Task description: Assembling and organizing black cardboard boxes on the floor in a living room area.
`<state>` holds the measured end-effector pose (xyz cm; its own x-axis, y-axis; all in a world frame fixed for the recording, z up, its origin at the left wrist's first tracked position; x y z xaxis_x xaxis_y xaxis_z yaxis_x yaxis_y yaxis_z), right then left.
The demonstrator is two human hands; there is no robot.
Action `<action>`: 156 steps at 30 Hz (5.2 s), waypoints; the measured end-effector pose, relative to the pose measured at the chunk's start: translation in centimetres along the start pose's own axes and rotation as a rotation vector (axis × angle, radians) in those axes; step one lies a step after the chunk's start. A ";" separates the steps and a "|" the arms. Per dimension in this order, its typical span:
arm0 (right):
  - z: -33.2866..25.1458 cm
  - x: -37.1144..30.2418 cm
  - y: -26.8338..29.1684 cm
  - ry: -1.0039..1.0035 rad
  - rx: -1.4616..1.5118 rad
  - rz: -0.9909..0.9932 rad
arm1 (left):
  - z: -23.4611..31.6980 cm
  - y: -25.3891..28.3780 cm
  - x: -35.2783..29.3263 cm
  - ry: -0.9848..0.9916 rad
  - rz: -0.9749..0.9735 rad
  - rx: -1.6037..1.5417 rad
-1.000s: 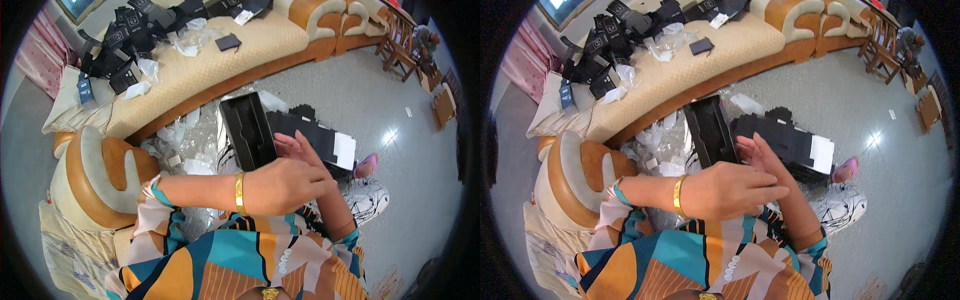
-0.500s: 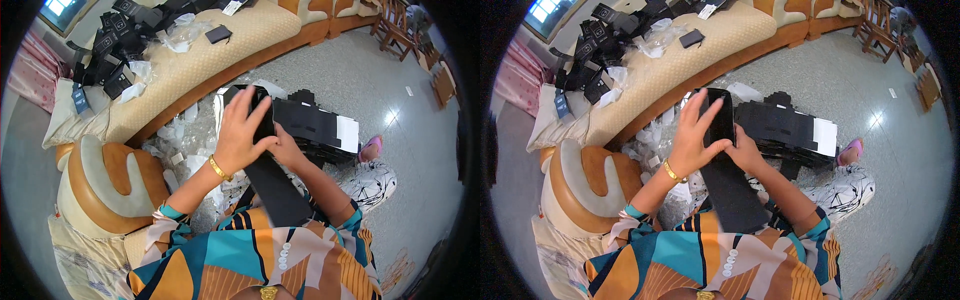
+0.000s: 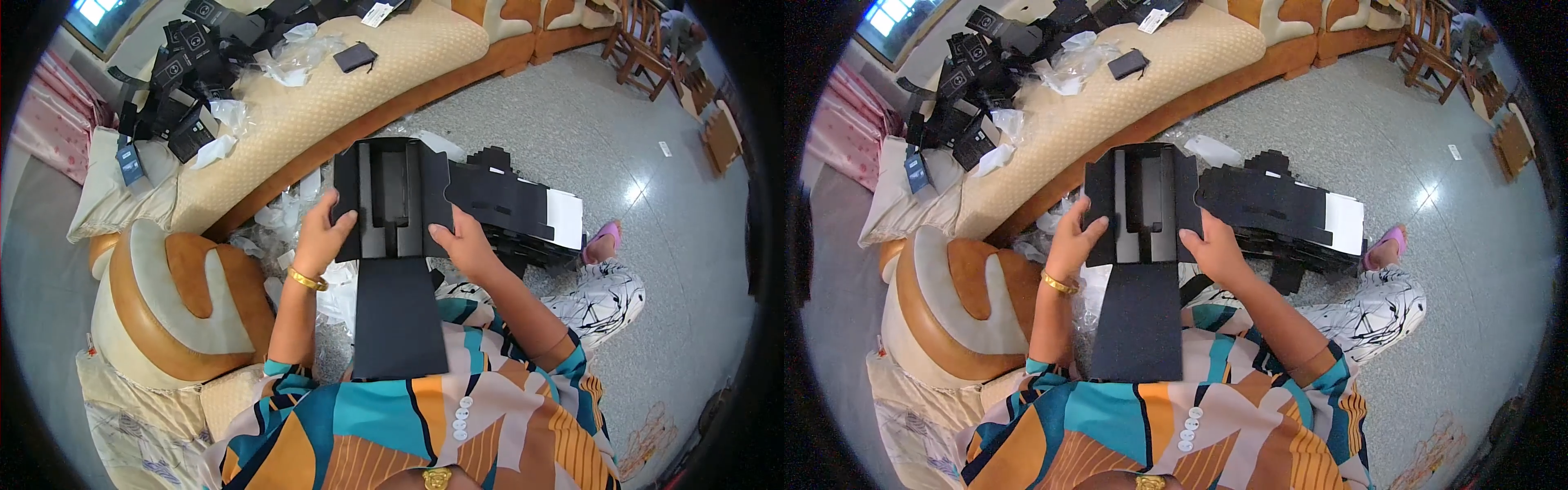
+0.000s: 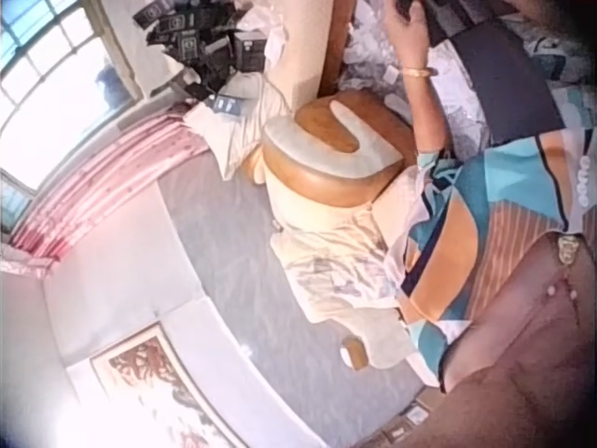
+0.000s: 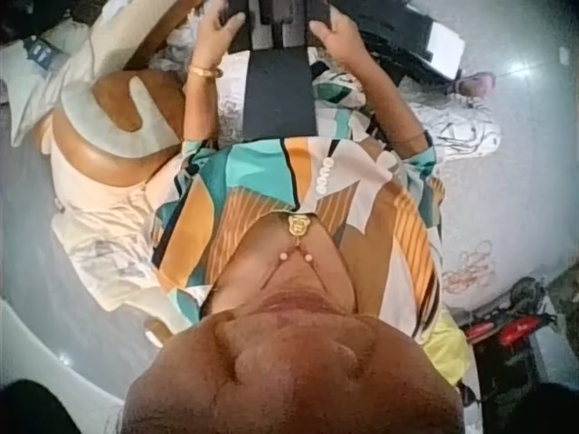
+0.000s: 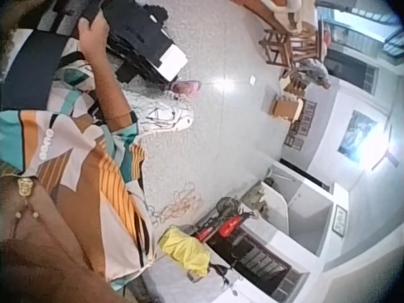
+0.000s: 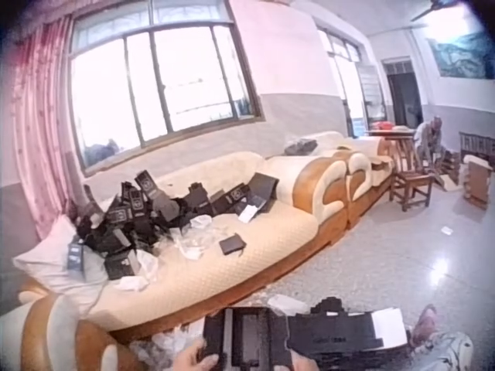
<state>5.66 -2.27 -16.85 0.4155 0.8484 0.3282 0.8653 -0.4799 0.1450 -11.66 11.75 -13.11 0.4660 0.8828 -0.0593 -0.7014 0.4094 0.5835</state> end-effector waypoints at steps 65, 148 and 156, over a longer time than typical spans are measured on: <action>4.0 -0.8 -1.8 -0.391 -0.448 -0.128 | -1.8 -8.5 -9.9 0.073 -0.236 -0.599; 3.6 -5.2 -1.2 -0.209 -0.357 0.131 | 1.6 -7.8 -9.9 0.068 -0.265 -0.657; 4.1 -6.1 -1.8 -0.539 0.042 0.025 | 1.5 -8.2 -10.0 0.078 -0.358 -0.695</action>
<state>2.70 -5.66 -22.89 0.5112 0.8368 -0.1961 0.8594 -0.5011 0.1019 -9.75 -0.79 -16.04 0.7062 0.6730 -0.2197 -0.7043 0.6995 -0.1212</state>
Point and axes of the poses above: each hand's wrist, its own x-axis towards the middle knuckle, its own y-axis out of the back of the hand, z = x × y, the point moved 10 cm from there along x, towards the middle knuckle, and after that the axes turned 12 degrees about y, right-handed, at the moved point
